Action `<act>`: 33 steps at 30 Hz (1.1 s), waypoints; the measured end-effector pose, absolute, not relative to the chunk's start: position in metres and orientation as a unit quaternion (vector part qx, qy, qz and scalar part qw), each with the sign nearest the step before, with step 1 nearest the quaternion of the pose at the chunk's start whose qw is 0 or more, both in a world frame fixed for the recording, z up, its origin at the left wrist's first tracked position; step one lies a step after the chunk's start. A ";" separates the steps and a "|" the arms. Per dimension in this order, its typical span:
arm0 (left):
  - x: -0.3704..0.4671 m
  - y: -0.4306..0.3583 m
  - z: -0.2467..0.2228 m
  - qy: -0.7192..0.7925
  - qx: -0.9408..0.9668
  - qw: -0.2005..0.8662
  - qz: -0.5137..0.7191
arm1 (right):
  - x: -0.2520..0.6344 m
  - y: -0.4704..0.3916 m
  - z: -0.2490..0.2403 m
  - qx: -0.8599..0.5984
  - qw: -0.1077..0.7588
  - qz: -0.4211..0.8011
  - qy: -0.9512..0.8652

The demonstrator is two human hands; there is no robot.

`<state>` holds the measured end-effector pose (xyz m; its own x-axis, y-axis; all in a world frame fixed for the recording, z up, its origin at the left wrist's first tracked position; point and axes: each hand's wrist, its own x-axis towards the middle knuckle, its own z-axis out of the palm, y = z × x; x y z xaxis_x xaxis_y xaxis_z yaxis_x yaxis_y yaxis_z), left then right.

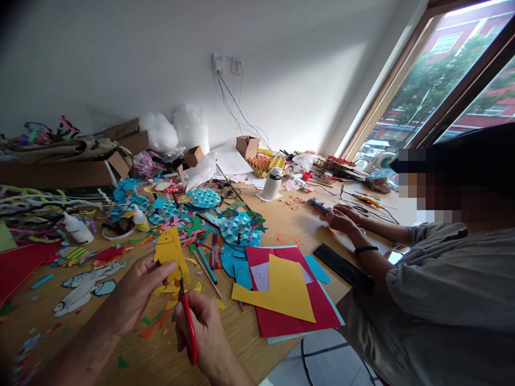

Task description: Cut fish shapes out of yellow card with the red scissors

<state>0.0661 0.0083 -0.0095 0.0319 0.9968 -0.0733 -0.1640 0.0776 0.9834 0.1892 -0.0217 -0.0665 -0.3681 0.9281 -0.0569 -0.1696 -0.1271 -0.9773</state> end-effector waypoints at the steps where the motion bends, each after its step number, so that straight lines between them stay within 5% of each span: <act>1: 0.067 0.008 -0.008 0.472 0.446 0.562 0.513 | 0.190 -0.022 -0.066 -0.372 0.420 0.653 -0.508; 33: 0.067 0.007 -0.017 0.493 0.442 0.555 0.503 | 0.193 -0.019 -0.068 -0.424 0.440 0.559 -0.561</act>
<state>0.0675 0.0069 -0.0168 0.0075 0.9946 -0.1031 -0.1220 0.1033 0.9871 0.1930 -0.0186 -0.0679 -0.2535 0.9671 0.0187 -0.0161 0.0151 -0.9998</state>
